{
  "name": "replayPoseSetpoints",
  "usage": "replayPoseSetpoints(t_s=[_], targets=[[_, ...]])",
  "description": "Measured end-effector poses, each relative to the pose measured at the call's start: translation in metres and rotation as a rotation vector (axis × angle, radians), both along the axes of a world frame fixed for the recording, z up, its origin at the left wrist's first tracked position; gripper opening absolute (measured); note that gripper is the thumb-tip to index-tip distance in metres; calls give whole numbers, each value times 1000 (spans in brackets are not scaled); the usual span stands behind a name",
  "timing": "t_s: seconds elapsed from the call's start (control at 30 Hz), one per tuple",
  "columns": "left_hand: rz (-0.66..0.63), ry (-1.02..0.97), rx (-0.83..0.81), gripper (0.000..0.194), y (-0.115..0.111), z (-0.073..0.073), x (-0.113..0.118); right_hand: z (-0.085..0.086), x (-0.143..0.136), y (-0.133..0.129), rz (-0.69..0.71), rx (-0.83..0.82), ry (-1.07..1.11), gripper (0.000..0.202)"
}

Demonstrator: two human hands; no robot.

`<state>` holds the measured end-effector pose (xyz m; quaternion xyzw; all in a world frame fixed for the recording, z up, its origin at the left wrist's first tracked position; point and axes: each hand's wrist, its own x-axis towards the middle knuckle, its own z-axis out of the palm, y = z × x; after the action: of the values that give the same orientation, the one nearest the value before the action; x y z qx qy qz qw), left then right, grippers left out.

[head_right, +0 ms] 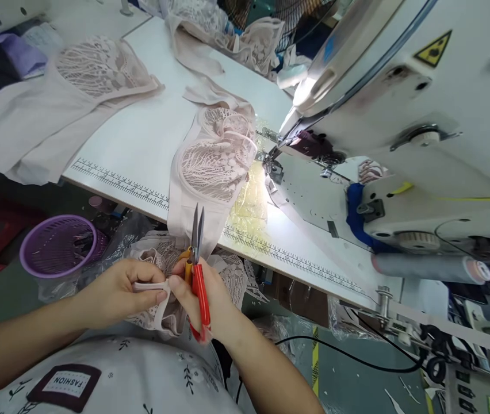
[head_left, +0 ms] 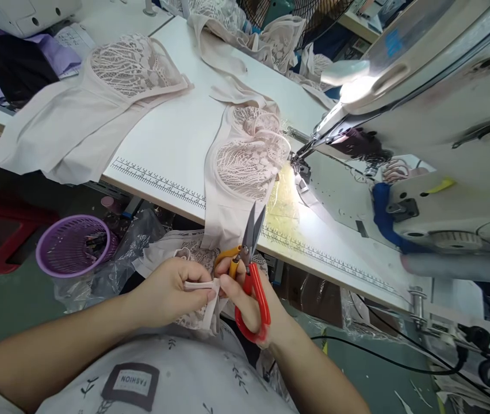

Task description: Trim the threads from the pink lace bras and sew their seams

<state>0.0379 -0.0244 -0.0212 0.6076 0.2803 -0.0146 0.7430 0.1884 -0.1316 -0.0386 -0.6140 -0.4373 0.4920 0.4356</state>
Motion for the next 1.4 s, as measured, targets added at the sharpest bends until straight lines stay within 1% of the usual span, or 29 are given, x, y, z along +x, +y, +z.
replayPoseSetpoints(t_s=[0.07,0.17,0.23,0.3,0.47,0.57,0.8,0.93,1.03,1.13,1.23,1.3,1.4], targets=[[12,13,2,24,4,1,0,-1,8,-6,135,-18,1,40],[39,41,-12,26,9,1,-1,0,19,-18,361,-31,-105,53],[50,56,-44,25,11,-1,0,0,22,-24,452,-39,-198,58],[54,72,-73,25,12,-4,2,0,21,-28,486,-53,-267,61],[77,128,-152,26,12,-9,5,3,17,-30,453,-117,-461,61],[104,135,-217,24,13,-9,6,4,16,-29,434,-131,-522,63],[176,113,-370,21,14,-14,6,3,15,-29,409,-195,-464,63],[189,105,-392,21,14,-16,3,-1,13,-31,379,-207,-432,54],[194,108,-404,23,14,-16,1,-10,9,-35,355,-199,-408,46],[185,111,-376,24,14,-15,0,-23,5,-39,306,-184,-369,43],[166,106,-308,26,16,-12,-2,-34,3,-40,228,-161,-348,43],[152,82,-227,26,18,-10,-4,-34,5,-39,197,-120,-324,43],[140,28,-79,25,23,-7,-12,-23,6,-34,151,-13,-259,38]])
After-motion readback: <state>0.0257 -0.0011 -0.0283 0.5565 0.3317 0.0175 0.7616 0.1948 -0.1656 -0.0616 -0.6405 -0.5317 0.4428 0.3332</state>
